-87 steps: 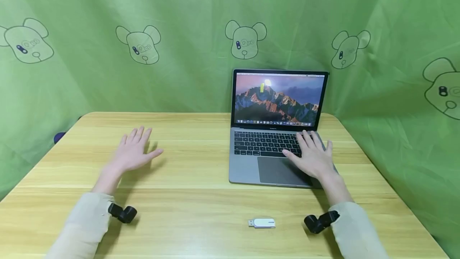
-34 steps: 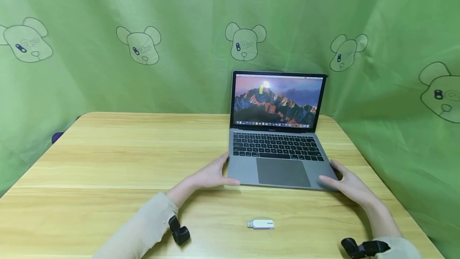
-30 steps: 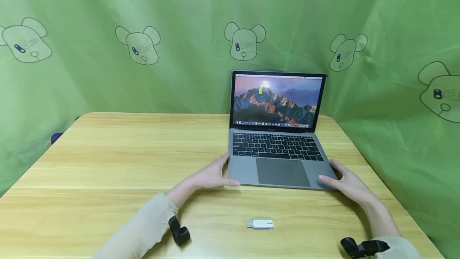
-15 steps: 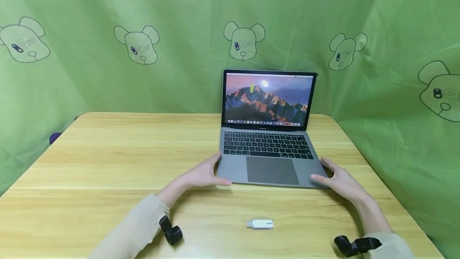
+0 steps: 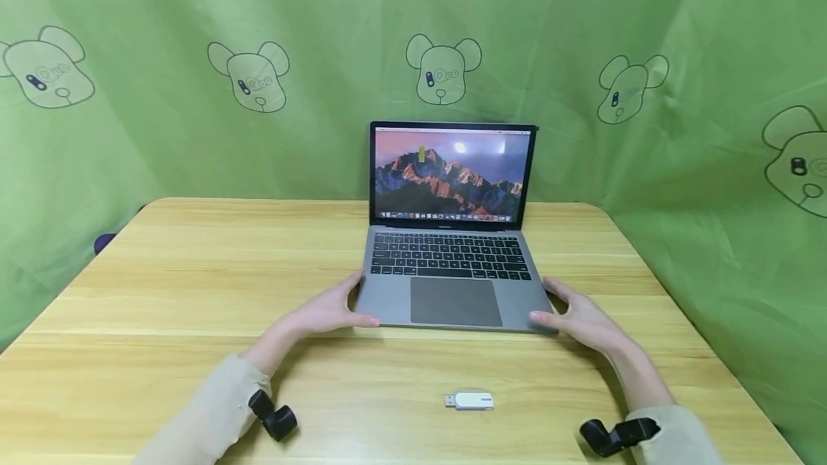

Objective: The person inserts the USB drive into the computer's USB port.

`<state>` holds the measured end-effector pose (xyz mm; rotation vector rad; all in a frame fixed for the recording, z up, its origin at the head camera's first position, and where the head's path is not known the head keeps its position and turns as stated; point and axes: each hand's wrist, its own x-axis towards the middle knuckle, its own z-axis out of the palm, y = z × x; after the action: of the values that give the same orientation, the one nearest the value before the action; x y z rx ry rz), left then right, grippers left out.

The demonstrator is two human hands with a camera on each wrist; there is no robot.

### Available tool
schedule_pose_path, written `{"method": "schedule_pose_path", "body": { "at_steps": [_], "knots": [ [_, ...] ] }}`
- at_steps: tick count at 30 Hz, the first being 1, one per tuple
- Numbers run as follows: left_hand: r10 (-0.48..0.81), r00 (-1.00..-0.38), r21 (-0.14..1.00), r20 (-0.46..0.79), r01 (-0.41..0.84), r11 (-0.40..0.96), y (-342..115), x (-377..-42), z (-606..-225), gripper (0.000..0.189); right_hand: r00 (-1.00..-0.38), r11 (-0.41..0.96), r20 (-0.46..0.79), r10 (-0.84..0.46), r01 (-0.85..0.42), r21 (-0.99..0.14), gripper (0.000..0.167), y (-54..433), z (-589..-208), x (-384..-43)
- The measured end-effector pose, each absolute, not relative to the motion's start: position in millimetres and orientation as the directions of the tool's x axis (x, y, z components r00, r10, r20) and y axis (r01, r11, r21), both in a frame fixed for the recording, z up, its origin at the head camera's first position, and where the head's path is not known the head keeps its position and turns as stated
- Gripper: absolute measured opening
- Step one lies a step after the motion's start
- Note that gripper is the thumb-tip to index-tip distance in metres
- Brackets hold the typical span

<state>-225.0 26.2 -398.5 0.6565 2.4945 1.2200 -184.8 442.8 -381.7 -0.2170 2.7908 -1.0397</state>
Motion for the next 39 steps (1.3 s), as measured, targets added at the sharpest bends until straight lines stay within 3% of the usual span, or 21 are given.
{"method": "schedule_pose_path", "body": {
  "at_steps": [39],
  "knots": [
    [0.473, -0.88, 0.808, -0.05, 0.243, 0.537, 28, -223, -400, 0.103, -0.957, 0.688, -0.032, -0.287, -0.183, -0.702, 0.08, 463, -383, -186]
  ]
}}
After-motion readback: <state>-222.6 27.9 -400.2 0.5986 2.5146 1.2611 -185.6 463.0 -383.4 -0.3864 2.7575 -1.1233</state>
